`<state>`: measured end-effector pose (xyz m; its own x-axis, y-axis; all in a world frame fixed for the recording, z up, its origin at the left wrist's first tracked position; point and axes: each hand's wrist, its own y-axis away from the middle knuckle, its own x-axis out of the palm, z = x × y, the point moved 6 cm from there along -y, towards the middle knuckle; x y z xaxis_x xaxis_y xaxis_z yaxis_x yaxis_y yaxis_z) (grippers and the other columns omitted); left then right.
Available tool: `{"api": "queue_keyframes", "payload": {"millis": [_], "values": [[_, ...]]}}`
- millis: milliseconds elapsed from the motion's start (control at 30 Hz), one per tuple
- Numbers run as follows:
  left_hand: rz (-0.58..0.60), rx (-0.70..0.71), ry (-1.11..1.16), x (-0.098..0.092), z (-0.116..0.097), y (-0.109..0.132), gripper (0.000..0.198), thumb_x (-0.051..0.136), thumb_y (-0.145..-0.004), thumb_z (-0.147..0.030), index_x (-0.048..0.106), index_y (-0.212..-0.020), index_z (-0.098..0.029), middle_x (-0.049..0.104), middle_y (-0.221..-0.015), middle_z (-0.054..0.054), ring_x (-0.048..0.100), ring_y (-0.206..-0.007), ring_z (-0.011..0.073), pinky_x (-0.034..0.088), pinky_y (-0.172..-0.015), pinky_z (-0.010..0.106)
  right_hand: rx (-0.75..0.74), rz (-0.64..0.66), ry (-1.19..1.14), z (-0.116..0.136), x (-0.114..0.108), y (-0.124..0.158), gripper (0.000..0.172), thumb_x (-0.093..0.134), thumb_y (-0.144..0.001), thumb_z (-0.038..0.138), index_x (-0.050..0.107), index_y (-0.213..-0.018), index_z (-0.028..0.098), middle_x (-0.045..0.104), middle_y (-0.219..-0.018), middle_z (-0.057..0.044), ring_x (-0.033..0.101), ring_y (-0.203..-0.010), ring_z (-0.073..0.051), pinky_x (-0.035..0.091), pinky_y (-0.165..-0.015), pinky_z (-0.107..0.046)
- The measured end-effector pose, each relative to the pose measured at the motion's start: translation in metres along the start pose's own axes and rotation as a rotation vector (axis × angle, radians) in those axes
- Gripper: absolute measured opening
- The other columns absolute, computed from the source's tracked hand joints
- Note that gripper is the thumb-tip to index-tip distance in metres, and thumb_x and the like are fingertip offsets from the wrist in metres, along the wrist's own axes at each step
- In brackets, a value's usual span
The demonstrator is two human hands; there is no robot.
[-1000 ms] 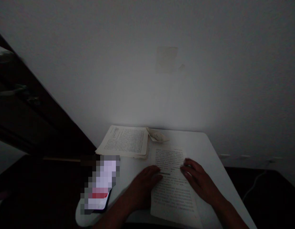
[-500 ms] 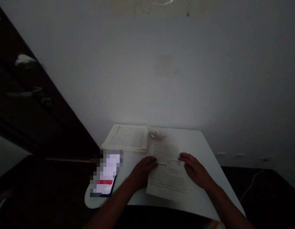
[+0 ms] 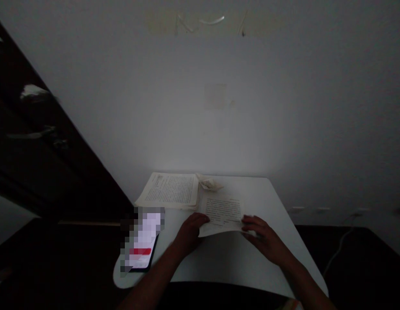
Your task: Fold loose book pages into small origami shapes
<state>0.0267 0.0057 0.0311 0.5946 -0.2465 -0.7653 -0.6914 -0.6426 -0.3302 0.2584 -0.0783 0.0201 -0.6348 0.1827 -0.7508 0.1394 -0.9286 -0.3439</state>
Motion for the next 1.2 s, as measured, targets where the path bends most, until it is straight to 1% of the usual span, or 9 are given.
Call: {"api": "queue_keyframes", "payload": {"millis": [67, 167, 233, 367, 500, 700, 833, 1000, 1200], "values": [[-0.046, -0.027, -0.052, 0.0, 0.001, -0.001, 0.032, 0.057, -0.071, -0.012, 0.059, -0.101, -0.021, 0.061, -0.097, 0.006, 0.054, -0.095, 0.0223, 0.045, -0.083, 0.041, 0.012, -0.033, 0.044, -0.002, 0.001, -0.004, 0.021, 0.048, -0.086, 0.031, 0.063, -0.1, 0.025, 0.063, -0.112, -0.006, 0.052, -0.112, -0.023, 0.033, -0.1, -0.049], [-0.127, -0.101, -0.132, -0.001, 0.006, -0.001, 0.018, 0.052, -0.079, -0.018, 0.061, -0.095, -0.019, 0.061, -0.087, 0.006, 0.054, -0.089, 0.0219, 0.045, -0.08, 0.04, 0.054, -0.049, 0.11, -0.003, 0.002, -0.01, 0.024, 0.043, -0.089, 0.033, 0.063, -0.099, 0.027, 0.065, -0.109, -0.004, 0.055, -0.107, -0.022, 0.031, -0.1, -0.049], [-0.169, -0.169, -0.138, -0.002, 0.011, 0.001, 0.022, 0.052, -0.082, -0.023, 0.058, -0.103, -0.018, 0.061, -0.087, 0.006, 0.054, -0.087, 0.0212, 0.045, -0.08, 0.038, 0.077, -0.053, 0.147, -0.004, 0.002, -0.013, 0.024, 0.043, -0.089, 0.036, 0.064, -0.096, 0.027, 0.066, -0.107, -0.004, 0.055, -0.106, -0.022, 0.03, -0.099, -0.049], [-0.22, -0.286, -0.044, -0.005, 0.018, 0.004, 0.046, 0.049, -0.084, -0.026, 0.039, -0.128, -0.016, 0.062, -0.085, 0.003, 0.057, -0.082, 0.0186, 0.045, -0.081, 0.036, 0.118, -0.071, 0.213, -0.006, 0.003, -0.014, 0.027, 0.042, -0.089, 0.04, 0.066, -0.087, 0.027, 0.069, -0.098, -0.002, 0.056, -0.105, -0.022, 0.029, -0.099, -0.048], [-0.21, -0.342, 0.014, -0.005, 0.019, 0.003, 0.049, 0.048, -0.084, -0.026, 0.035, -0.13, -0.017, 0.065, -0.08, 0.001, 0.059, -0.077, 0.0184, 0.043, -0.082, 0.039, 0.167, -0.1, 0.261, -0.01, 0.005, -0.013, 0.031, 0.039, -0.089, 0.04, 0.067, -0.082, 0.026, 0.069, -0.091, -0.001, 0.057, -0.104, -0.022, 0.028, -0.098, -0.048], [-0.216, -0.338, -0.015, -0.004, 0.019, 0.001, 0.045, 0.053, -0.08, -0.024, 0.044, -0.123, -0.019, 0.065, -0.076, 0.0, 0.059, -0.074, 0.0188, 0.044, -0.078, 0.037, 0.21, -0.12, 0.33, -0.008, 0.006, -0.014, 0.037, 0.039, -0.088, 0.042, 0.066, -0.07, 0.025, 0.065, -0.096, -0.002, 0.056, -0.1, -0.023, 0.028, -0.095, -0.05], [-0.229, -0.345, -0.086, -0.002, 0.016, 0.0, 0.041, 0.054, -0.079, -0.023, 0.047, -0.119, -0.018, 0.064, -0.074, -0.001, 0.059, -0.074, 0.0188, 0.043, -0.078, 0.037, 0.22, -0.143, 0.366, -0.006, 0.005, -0.016, 0.039, 0.04, -0.087, 0.041, 0.065, -0.063, 0.024, 0.064, -0.091, -0.003, 0.056, -0.095, -0.023, 0.031, -0.091, -0.048], [-0.216, -0.344, -0.231, 0.004, 0.007, -0.001, 0.028, 0.048, -0.081, -0.019, 0.052, -0.109, -0.016, 0.063, -0.075, 0.002, 0.058, -0.076, 0.0211, 0.041, -0.077, 0.039, 0.268, -0.175, 0.406, -0.008, 0.004, -0.016, 0.039, 0.041, -0.086, 0.043, 0.065, -0.061, 0.024, 0.061, -0.088, -0.004, 0.054, -0.093, -0.024, 0.033, -0.088, -0.048], [-0.143, -0.248, -0.419, 0.013, -0.001, 0.0, 0.023, 0.039, -0.086, -0.016, 0.059, -0.097, -0.017, 0.063, -0.082, 0.007, 0.056, -0.078, 0.0228, 0.04, -0.074, 0.04, 0.342, -0.217, 0.454, -0.012, 0.007, -0.016, 0.041, 0.042, -0.085, 0.046, 0.068, -0.061, 0.025, 0.059, -0.094, -0.006, 0.05, -0.095, -0.027, 0.032, -0.087, -0.051]]}}
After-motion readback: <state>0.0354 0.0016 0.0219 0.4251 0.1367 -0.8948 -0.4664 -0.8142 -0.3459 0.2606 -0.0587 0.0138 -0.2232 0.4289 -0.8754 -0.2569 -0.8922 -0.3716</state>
